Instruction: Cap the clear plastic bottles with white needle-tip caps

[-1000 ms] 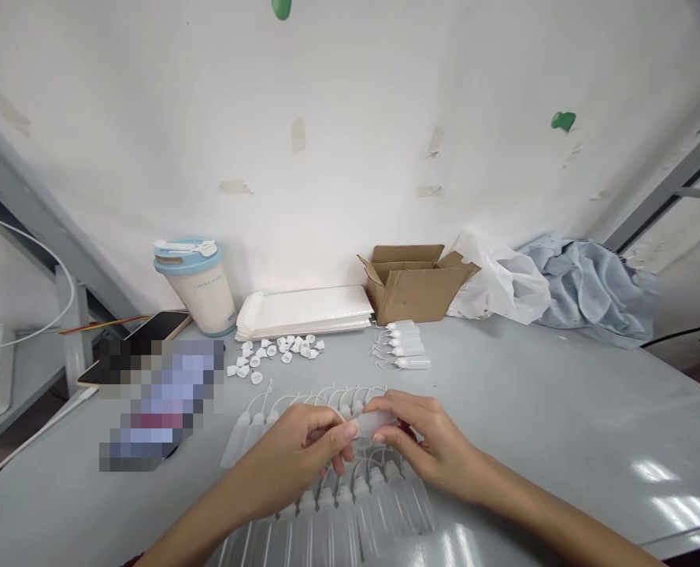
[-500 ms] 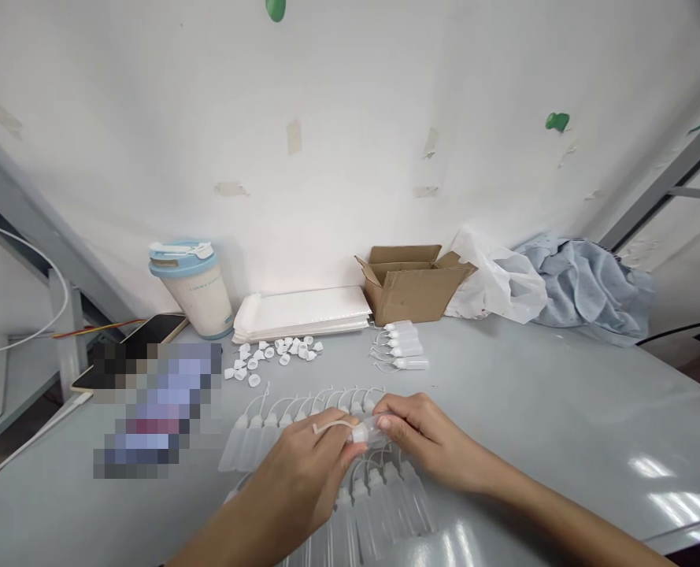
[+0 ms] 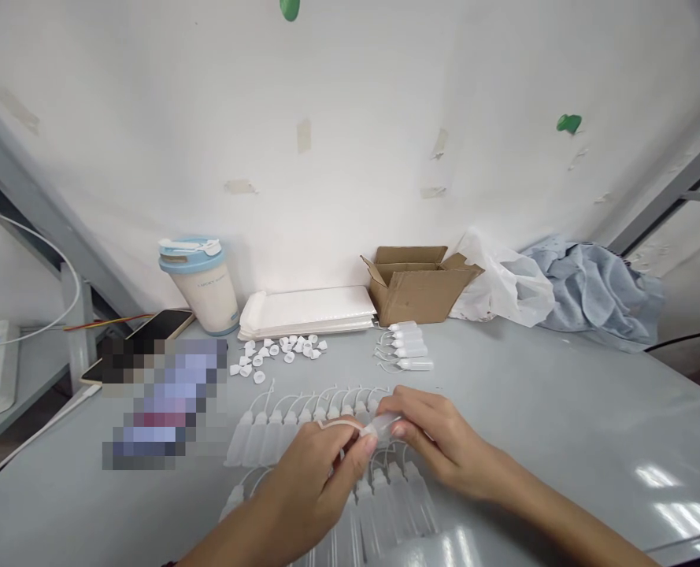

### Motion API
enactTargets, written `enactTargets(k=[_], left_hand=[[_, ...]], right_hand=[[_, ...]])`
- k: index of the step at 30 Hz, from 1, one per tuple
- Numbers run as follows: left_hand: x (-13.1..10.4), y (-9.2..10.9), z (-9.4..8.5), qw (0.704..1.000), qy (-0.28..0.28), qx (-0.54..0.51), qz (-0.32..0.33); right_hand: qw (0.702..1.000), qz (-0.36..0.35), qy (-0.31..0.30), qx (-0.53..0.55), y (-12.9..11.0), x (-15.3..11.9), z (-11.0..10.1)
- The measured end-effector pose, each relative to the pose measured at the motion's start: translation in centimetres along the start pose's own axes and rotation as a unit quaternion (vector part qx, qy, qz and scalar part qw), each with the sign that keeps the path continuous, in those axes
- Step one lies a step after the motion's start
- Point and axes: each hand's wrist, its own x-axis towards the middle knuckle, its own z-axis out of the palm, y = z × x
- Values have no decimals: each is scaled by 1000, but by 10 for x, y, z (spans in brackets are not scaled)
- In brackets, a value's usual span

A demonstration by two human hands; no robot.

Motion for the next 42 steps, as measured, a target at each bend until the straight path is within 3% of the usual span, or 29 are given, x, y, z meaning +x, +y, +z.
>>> enactTargets(k=[3,7,13,16,19,21,24,26,28,35,42], left_hand=[[0,-4,6,996,15,51,76],[-1,-7,11,964,79,152,204],[1,-6,10,918,127,266,265],[5,-10,5,934,101,255,227],[9,-26,-10,955,59,253,142],[11,-43,-27,949,88,289,91],[10,-74,-53,911,123,394,6],[8,-92,-66,901,94,417,-65],[7,-105,-74,916,51,382,-111],[10,-123,-74,937,0,329,-120],[10,-129,-74,945,5,305,-120]], right_hand=[[999,23,-32,31,-1,2,0],[992,60,-77,80,-4,5,-5],[979,135,-70,133,-3,5,-5],[969,165,-44,179,1,6,-3],[966,178,25,188,11,9,-6],[966,181,94,160,20,11,-11],[962,187,188,60,40,15,-22],[958,183,218,-24,54,16,-29],[955,179,231,-57,69,17,-34],[950,173,243,-96,108,17,-38],[956,147,228,-114,121,16,-36]])
